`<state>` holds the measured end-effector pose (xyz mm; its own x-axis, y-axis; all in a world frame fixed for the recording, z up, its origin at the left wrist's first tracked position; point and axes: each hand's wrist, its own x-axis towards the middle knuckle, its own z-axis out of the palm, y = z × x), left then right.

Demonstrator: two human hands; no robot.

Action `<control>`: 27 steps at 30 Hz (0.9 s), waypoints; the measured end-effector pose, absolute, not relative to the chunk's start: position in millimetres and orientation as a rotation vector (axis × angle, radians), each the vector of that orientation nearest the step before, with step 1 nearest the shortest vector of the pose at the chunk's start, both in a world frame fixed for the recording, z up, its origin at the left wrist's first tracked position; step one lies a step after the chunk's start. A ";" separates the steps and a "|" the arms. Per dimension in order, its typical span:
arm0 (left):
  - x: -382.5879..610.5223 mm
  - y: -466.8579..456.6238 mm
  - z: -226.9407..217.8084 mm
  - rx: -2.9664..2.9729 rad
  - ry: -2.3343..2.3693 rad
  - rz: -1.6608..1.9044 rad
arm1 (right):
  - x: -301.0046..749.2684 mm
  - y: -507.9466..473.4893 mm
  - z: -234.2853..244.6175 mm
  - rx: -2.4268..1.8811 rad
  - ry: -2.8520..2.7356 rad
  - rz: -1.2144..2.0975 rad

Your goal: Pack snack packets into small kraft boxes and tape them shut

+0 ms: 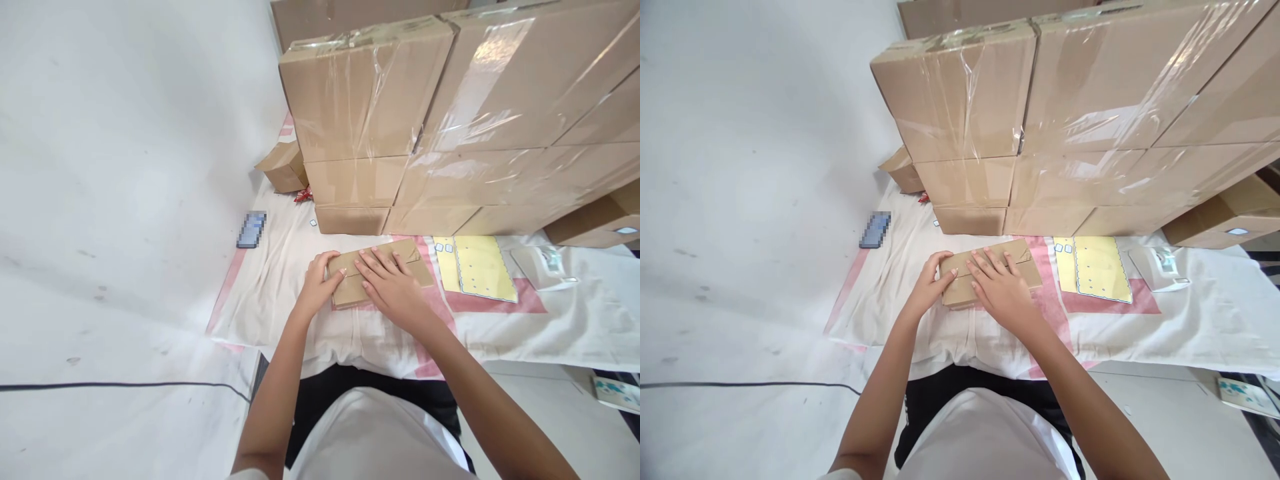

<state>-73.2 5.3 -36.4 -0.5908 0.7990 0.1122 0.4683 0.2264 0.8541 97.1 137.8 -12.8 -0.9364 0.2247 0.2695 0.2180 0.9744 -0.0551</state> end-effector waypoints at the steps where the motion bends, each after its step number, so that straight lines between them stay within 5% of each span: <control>1: -75.6 5.3 -39.0 1.178 2.162 1.311 | 97.2 136.6 -12.1 -0.340 -2.849 0.036; 8: -191.9 -24.1 -59.2 0.848 2.637 1.356 | 97.3 125.0 -12.4 -0.507 -2.812 -0.027; 11: -261.4 -44.9 -75.1 0.787 3.069 0.809 | 93.6 124.8 -13.4 -0.544 -2.819 -0.074; 27: -329.1 -59.6 -129.9 0.394 3.233 0.723 | 58.6 133.8 -9.3 -0.545 -2.814 -0.190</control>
